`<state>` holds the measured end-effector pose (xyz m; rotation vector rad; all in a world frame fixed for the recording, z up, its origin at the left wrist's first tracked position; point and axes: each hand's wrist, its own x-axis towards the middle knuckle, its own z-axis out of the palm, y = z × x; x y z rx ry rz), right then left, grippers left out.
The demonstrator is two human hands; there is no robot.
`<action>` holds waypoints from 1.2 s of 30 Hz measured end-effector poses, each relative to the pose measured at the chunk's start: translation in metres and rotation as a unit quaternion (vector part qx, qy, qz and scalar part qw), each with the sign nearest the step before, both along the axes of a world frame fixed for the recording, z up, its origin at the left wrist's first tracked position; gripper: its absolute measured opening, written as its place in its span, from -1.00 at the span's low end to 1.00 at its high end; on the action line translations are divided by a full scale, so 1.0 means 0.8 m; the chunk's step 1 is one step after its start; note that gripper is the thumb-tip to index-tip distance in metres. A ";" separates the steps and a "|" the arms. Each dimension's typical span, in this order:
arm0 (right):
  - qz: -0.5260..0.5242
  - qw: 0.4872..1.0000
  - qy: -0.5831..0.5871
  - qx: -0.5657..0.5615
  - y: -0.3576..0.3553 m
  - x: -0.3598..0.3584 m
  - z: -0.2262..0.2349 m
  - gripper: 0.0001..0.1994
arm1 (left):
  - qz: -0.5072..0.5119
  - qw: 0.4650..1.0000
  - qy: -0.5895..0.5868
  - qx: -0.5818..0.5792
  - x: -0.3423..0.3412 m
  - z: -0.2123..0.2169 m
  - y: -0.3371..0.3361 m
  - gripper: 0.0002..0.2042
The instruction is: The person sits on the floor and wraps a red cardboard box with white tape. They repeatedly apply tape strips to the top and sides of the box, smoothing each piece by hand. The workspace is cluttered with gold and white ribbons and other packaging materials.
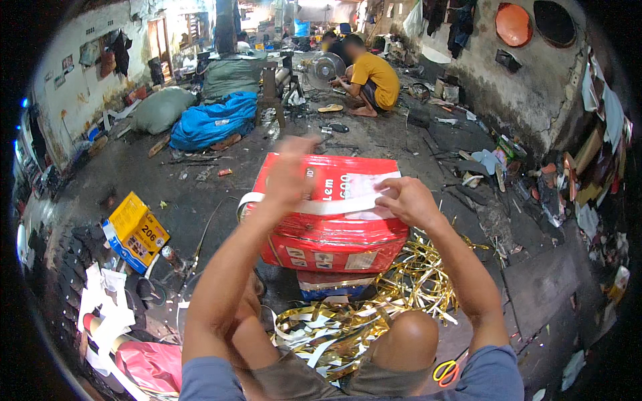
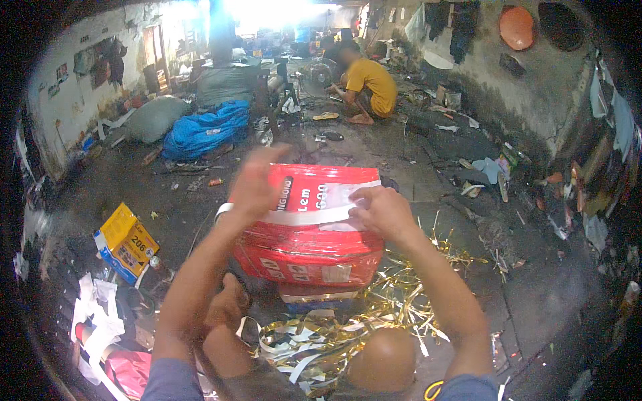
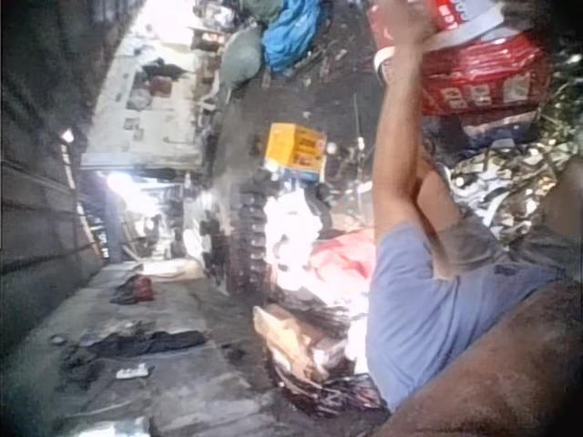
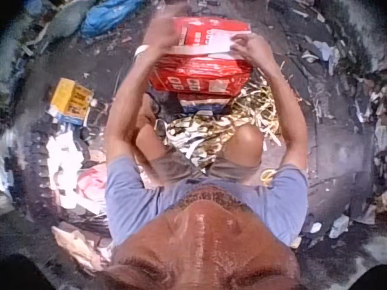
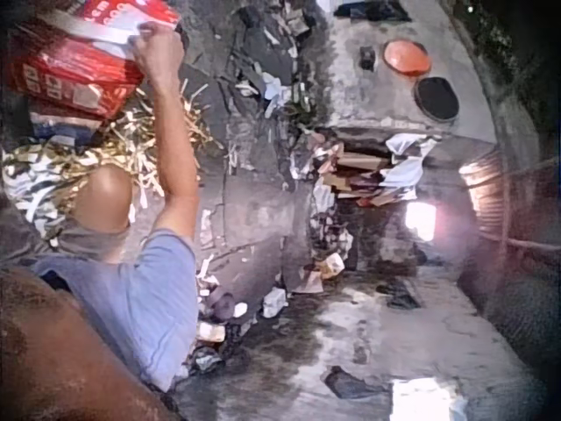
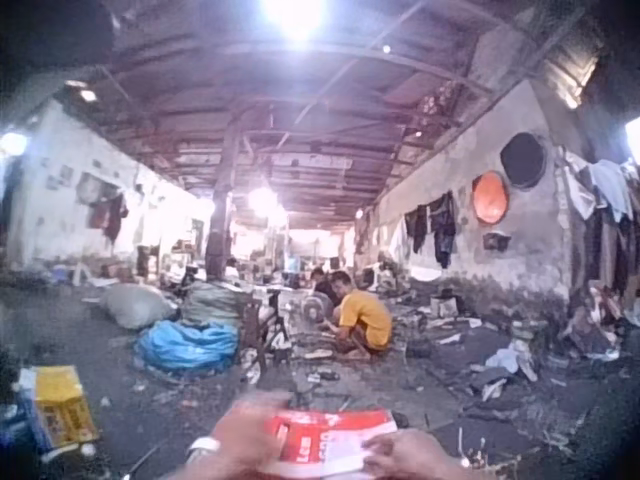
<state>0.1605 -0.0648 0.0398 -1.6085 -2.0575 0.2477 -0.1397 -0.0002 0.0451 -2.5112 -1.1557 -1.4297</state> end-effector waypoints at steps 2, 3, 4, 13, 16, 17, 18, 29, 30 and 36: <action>-0.060 0.995 -0.069 0.028 -0.016 -0.023 0.014 -0.57 | -0.161 0.966 -0.101 -0.177 0.086 -0.018 -0.027 -0.48; -0.074 0.995 -0.054 0.029 -0.017 -0.024 0.012 -0.52 | -0.179 0.950 -0.098 -0.235 0.110 -0.027 -0.030 -0.53; -0.079 0.996 -0.042 0.028 -0.020 -0.021 0.012 -0.53 | -0.199 0.931 -0.092 -0.292 0.125 -0.040 -0.030 -0.58; -0.022 0.995 -0.033 0.089 -0.046 0.012 0.008 -0.80 | -0.168 0.960 -0.092 -0.203 0.149 -0.067 -0.044 -0.76; 0.006 0.993 -0.034 0.109 -0.048 0.022 0.002 -0.80 | -0.165 0.966 -0.065 -0.188 0.148 -0.070 -0.041 -0.81; 0.017 0.993 -0.032 0.113 -0.048 0.024 -0.001 -0.80 | -0.167 0.969 -0.055 -0.174 0.147 -0.074 -0.040 -0.82; 0.024 0.995 -0.010 0.099 -0.049 0.024 -0.004 -0.80 | -0.169 0.971 -0.046 -0.160 0.145 -0.077 -0.039 -0.82; 0.001 0.993 0.084 0.085 -0.040 0.030 -0.011 -0.74 | -0.231 0.933 -0.139 -0.238 0.146 -0.076 -0.034 -0.83; -0.008 0.993 0.088 0.083 -0.038 0.028 -0.011 -0.75 | -0.227 0.940 -0.123 -0.223 0.145 -0.076 -0.030 -0.83; -0.051 0.968 0.238 0.065 -0.030 0.017 -0.034 -0.80 | -0.167 0.944 -0.103 -0.265 0.147 -0.071 -0.034 -0.80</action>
